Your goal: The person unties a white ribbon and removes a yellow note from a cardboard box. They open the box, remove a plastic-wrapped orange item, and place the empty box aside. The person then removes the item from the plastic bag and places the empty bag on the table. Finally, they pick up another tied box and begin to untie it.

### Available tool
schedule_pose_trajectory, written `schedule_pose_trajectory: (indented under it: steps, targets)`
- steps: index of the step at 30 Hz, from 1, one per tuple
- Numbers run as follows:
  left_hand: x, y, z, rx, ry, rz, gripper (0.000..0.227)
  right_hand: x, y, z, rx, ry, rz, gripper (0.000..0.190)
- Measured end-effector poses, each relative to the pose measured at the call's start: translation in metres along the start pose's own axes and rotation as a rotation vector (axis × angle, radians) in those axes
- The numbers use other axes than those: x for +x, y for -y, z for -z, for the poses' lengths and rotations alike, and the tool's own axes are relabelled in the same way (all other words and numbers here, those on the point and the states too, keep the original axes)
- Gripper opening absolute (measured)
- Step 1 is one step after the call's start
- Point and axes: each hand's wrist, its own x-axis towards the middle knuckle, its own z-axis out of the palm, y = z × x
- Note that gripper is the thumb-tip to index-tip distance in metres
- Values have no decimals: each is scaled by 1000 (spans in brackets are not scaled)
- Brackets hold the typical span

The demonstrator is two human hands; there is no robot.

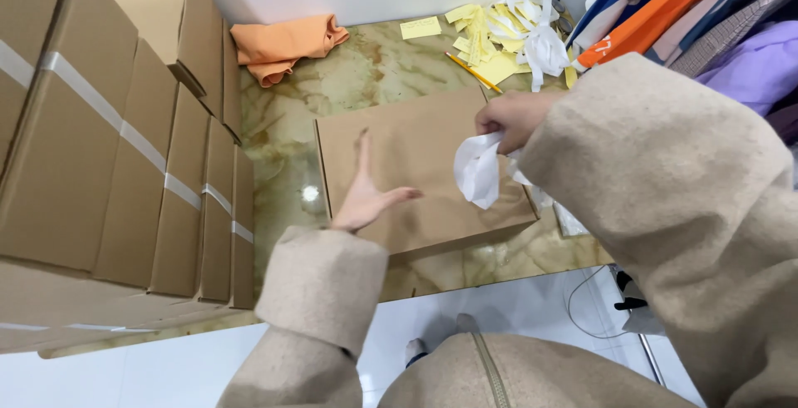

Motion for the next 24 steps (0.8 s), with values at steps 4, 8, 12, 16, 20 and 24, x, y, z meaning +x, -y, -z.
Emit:
schedule_pose_trajectory:
  steps: [4,8,12,16,20,24]
  targets:
    - [38,-4,-83,-319,190,-385,148,-15,67,38,222,-34,283,47]
    - [65,9,-120,-529,226,-437,84,-43,80,83,653,-81,398,48]
    - [43,-23,-88,-515,237,-317,38,-67,42,85,906,-163,379,52]
    - [71,2,-81,-619,223,-378,25,-86,15,62,1098,-292,300,49]
    - [115,34,-84,-780,109,-416,34,-75,14,2,1406,-349,182,42]
    - [87,10,-65,-695,214,-384,51,-70,23,-12,1320,-468,192,43]
